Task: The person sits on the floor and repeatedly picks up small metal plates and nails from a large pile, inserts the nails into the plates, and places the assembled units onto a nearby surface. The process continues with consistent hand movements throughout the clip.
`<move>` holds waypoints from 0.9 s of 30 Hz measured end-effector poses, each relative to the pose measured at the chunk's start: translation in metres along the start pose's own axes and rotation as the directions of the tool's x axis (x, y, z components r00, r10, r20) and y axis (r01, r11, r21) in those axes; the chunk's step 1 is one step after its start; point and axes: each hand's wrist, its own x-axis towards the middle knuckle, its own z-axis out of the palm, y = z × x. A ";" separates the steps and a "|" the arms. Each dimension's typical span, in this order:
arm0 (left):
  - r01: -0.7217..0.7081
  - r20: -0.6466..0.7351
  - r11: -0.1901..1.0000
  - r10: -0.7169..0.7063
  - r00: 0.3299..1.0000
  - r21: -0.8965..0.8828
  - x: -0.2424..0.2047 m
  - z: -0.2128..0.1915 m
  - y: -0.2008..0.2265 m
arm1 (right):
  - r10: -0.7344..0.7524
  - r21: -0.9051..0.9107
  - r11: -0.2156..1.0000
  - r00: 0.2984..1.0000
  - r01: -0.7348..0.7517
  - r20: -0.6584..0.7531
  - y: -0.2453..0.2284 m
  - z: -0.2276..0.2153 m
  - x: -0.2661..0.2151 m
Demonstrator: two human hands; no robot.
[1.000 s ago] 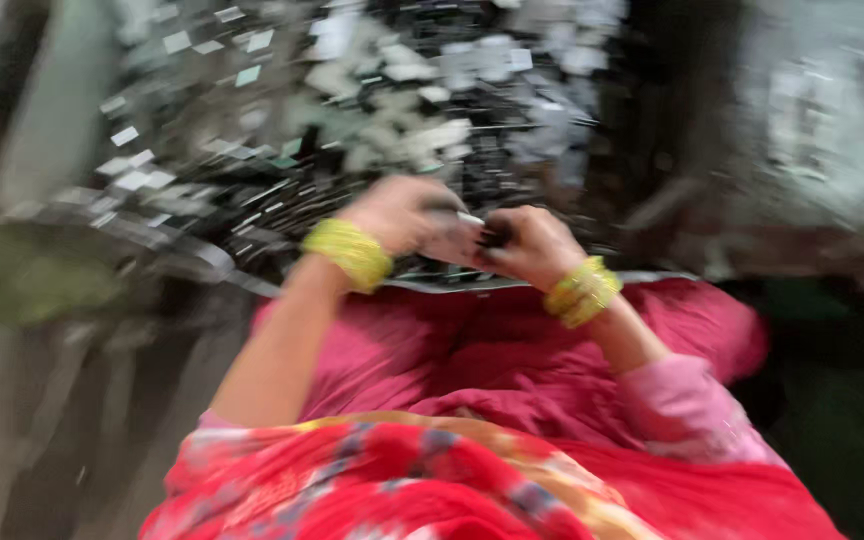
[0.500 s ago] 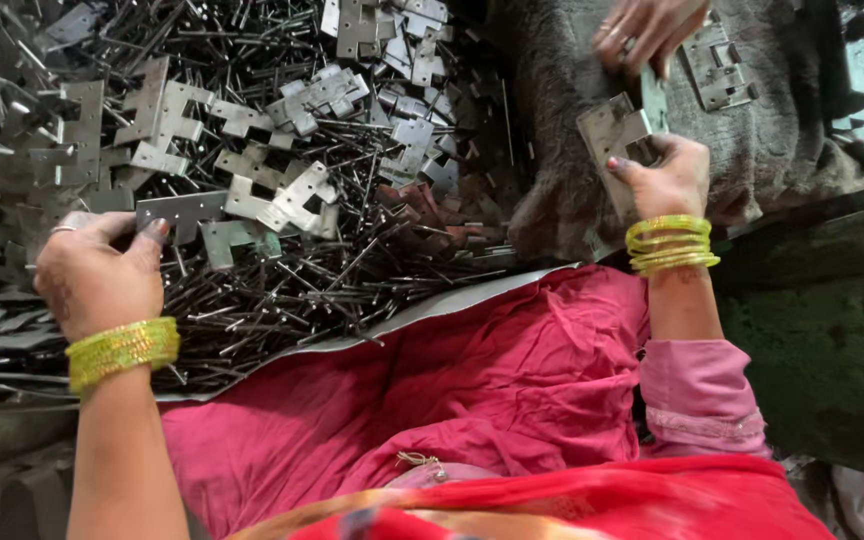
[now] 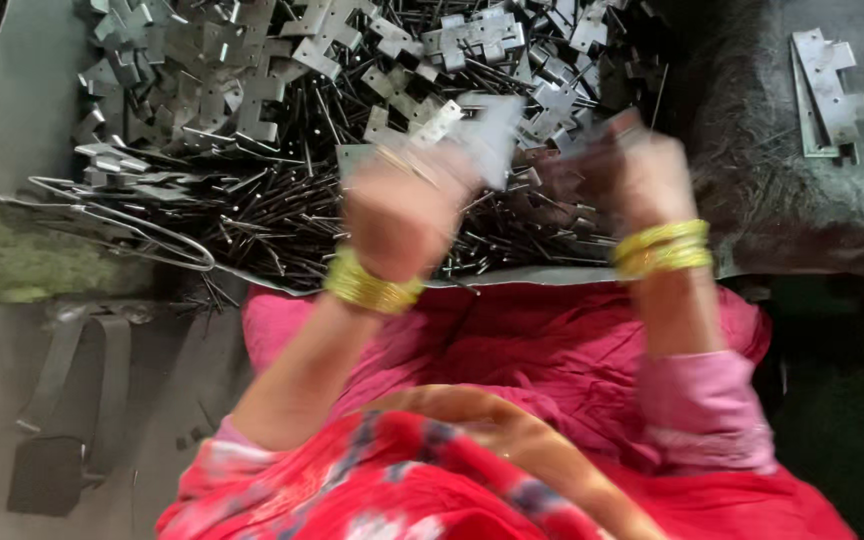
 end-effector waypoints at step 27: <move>0.781 0.309 0.421 -0.748 0.587 -0.462 -0.070 0.088 -0.062 | -0.568 -0.002 0.748 0.640 0.663 -0.517 -0.072 0.004 -0.003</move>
